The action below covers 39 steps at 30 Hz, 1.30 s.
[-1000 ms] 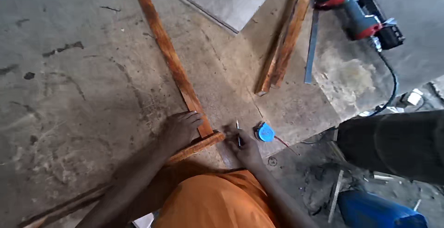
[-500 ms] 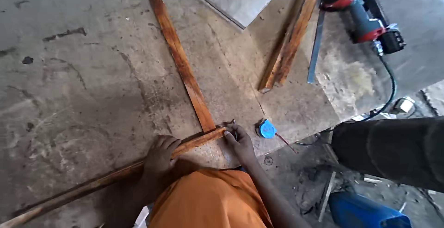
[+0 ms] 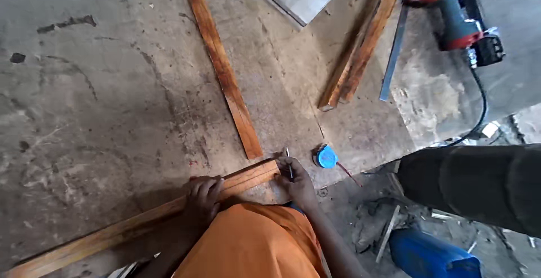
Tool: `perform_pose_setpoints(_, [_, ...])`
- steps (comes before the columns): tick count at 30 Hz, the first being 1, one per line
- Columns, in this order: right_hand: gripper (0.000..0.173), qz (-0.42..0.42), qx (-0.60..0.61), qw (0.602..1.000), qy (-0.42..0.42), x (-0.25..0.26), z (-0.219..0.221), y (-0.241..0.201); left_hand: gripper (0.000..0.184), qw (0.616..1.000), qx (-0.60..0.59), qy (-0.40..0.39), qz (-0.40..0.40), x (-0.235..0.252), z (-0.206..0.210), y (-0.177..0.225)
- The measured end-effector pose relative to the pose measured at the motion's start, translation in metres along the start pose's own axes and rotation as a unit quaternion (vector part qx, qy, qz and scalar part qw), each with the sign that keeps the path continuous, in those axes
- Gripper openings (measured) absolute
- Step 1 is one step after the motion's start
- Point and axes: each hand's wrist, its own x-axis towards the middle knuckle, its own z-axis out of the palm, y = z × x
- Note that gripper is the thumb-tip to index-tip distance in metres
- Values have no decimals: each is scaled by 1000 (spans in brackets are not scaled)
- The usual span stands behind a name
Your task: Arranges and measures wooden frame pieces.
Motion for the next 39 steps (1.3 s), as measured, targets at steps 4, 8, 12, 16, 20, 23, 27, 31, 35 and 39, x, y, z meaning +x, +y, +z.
perform_pose_setpoints(4, [59,5,14,1000,-9,2,-2,-6,50,999,34,23,16,-2,-7,12])
perform_pose_setpoints(8, [54,-16,47,999,-2,-3,-8,-13,39,991,100,86,23,-10,-12,28])
perform_pose_setpoints(12, [54,-24,70,997,-7,0,-10,-9,39,988,127,90,21,-13,-10,30])
perform_pose_setpoints(16, [55,-10,32,999,-21,6,-11,-13,42,998,42,44,13,-9,-15,23])
perform_pose_setpoints(20, [50,-7,41,998,-44,10,-11,-20,53,998,-61,-31,16,9,-41,5])
perform_pose_setpoints(23, [55,11,44,997,-61,13,-11,-33,52,996,-62,-57,42,21,-66,-7])
perform_pose_setpoints(27, [50,39,31,997,-57,19,-2,-40,47,995,-34,-63,64,32,-77,-22])
perform_pose_setpoints(31, [43,48,53,996,-45,24,12,-52,65,995,-3,-76,62,42,-88,-30])
perform_pose_setpoints(35, [29,49,28,998,-16,35,21,-63,53,996,14,-63,66,55,-88,-37])
perform_pose_setpoints(39, [13,58,-7,998,28,60,28,-72,55,993,-8,-110,51,76,-97,-35])
